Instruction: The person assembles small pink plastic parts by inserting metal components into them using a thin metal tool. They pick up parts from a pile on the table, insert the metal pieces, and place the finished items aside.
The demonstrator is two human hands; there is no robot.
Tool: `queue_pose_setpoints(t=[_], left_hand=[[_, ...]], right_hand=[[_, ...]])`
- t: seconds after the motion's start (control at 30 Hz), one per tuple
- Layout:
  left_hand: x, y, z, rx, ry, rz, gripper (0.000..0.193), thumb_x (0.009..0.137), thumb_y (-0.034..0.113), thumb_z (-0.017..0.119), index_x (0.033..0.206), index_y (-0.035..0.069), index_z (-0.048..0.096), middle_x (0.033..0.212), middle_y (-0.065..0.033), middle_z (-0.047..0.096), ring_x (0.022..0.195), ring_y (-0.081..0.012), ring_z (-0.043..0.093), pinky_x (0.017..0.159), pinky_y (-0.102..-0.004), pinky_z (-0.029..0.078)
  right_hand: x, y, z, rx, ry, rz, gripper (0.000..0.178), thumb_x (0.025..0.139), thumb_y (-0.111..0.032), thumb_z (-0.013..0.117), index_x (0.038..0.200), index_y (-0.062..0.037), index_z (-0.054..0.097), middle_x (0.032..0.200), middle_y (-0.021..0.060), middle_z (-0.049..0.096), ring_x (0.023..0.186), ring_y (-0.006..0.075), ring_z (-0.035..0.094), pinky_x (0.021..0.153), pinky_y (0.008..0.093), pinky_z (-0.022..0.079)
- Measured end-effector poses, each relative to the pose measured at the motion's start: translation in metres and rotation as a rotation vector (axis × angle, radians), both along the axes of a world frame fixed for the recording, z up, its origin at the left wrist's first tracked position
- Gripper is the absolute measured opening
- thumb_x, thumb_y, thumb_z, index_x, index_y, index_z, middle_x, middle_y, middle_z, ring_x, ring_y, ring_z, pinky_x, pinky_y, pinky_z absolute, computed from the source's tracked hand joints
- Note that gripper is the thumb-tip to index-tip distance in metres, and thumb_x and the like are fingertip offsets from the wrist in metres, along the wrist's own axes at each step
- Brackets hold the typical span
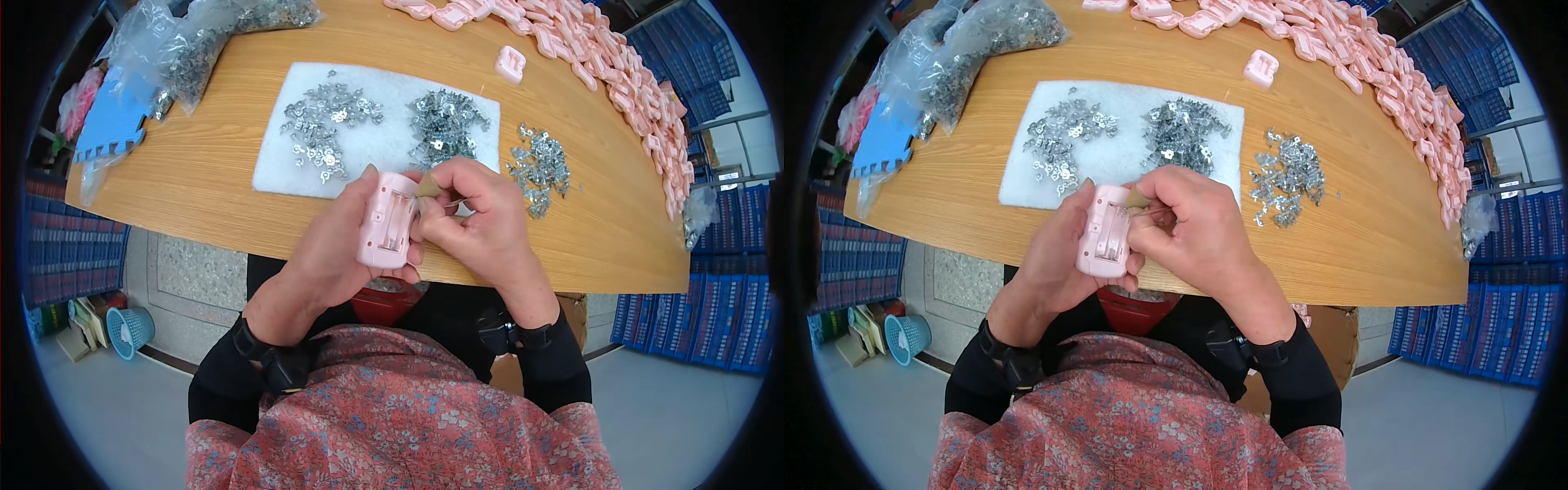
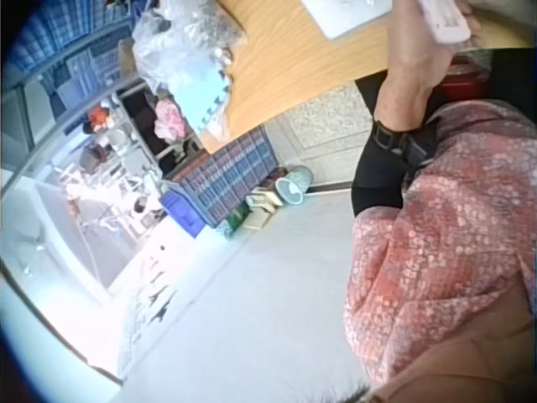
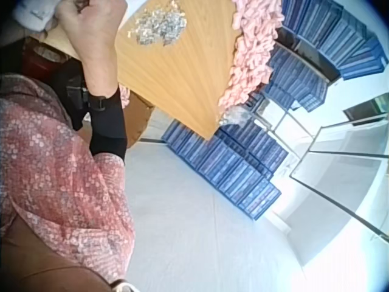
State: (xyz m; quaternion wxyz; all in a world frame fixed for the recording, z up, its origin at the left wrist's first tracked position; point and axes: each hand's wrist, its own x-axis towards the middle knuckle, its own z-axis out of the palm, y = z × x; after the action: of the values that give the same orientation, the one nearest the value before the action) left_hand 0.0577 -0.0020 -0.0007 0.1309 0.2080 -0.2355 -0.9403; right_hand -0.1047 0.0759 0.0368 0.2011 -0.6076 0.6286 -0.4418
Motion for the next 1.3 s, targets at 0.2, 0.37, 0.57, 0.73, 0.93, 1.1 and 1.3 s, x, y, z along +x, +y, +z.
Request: queue_pose_setpoints(t=[0.2, 0.37, 0.57, 0.73, 0.93, 1.1, 1.3], left_hand=[[0.002, 0.006, -0.002, 0.003, -0.035, -0.056, 0.056, 0.105, 0.053, 0.027, 0.113, 0.006, 0.056, 0.087, -0.0083, 0.064, 0.072, -0.0202, 0.067, 0.062, -0.0393, 0.059], [0.003, 0.009, -0.004, -0.055, -0.100, -0.079, 0.057, 0.105, 0.054, 0.028, 0.112, 0.006, 0.056, 0.085, -0.0081, 0.064, 0.072, -0.0199, 0.067, 0.061, -0.0379, 0.059], [0.003, 0.012, -0.005, -0.043, -0.098, -0.133, 0.056, 0.105, 0.054, 0.026, 0.120, 0.007, 0.053, 0.085, -0.0085, 0.064, 0.071, -0.0208, 0.067, 0.061, -0.0373, 0.059], [0.005, 0.013, -0.002, -0.049, 0.030, -0.132, 0.058, 0.107, 0.048, 0.020, 0.140, 0.005, 0.039, 0.091, -0.0145, 0.067, 0.076, -0.0253, 0.069, 0.068, -0.0389, 0.060], [0.007, 0.014, -0.004, -0.484, -0.163, -0.010, 0.042, 0.107, 0.026, 0.035, 0.143, 0.004, 0.038, 0.099, -0.0119, 0.067, 0.085, -0.0194, 0.068, 0.078, -0.0302, 0.056], [0.013, 0.010, 0.010, -1.061, -0.343, -0.197, 0.036, 0.100, 0.010, 0.048, 0.135, 0.000, 0.047, 0.108, -0.0064, 0.064, 0.090, -0.0106, 0.062, 0.077, -0.0273, 0.051], [0.009, 0.014, -0.003, -0.961, -0.200, -0.014, 0.033, 0.101, 0.015, 0.046, 0.131, 0.003, 0.050, 0.086, -0.0068, 0.062, 0.069, -0.0165, 0.062, 0.064, -0.0321, 0.051]], right_hand=[[-0.002, -0.002, -0.001, -0.009, 0.206, 0.054, 0.016, 0.071, -0.006, 0.070, 0.083, -0.0020, 0.061, 0.071, 0.0103, 0.059, 0.063, 0.0253, 0.063, 0.056, 0.0346, 0.052], [0.004, 0.002, 0.006, 0.021, 0.416, 0.049, 0.013, 0.074, -0.009, 0.070, 0.081, -0.0042, 0.060, 0.072, 0.0105, 0.059, 0.066, 0.0303, 0.062, 0.058, 0.0393, 0.051], [0.007, 0.009, 0.014, 0.090, 0.356, -0.004, 0.012, 0.083, -0.011, 0.069, 0.090, -0.0043, 0.063, 0.078, 0.0114, 0.062, 0.071, 0.0275, 0.064, 0.061, 0.0368, 0.052], [0.001, 0.021, 0.008, 0.349, -0.280, -0.005, 0.020, 0.095, -0.016, 0.065, 0.107, -0.0018, 0.062, 0.088, 0.0035, 0.064, 0.075, 0.0091, 0.061, 0.066, 0.0249, 0.049], [-0.003, 0.026, -0.006, 0.466, -0.630, 0.036, 0.024, 0.097, -0.019, 0.064, 0.110, -0.0001, 0.058, 0.087, -0.0027, 0.061, 0.073, 0.0005, 0.052, 0.063, 0.0171, 0.043], [-0.002, 0.033, -0.010, 0.455, -0.458, 0.000, 0.019, 0.097, -0.017, 0.063, 0.105, 0.0001, 0.060, 0.079, -0.0030, 0.057, 0.072, 0.0028, 0.050, 0.065, 0.0209, 0.043], [0.006, 0.041, 0.002, 0.318, -0.825, -0.071, 0.022, 0.095, -0.013, 0.064, 0.111, 0.0016, 0.059, 0.083, -0.0027, 0.056, 0.073, 0.0029, 0.048, 0.066, 0.0206, 0.043]])
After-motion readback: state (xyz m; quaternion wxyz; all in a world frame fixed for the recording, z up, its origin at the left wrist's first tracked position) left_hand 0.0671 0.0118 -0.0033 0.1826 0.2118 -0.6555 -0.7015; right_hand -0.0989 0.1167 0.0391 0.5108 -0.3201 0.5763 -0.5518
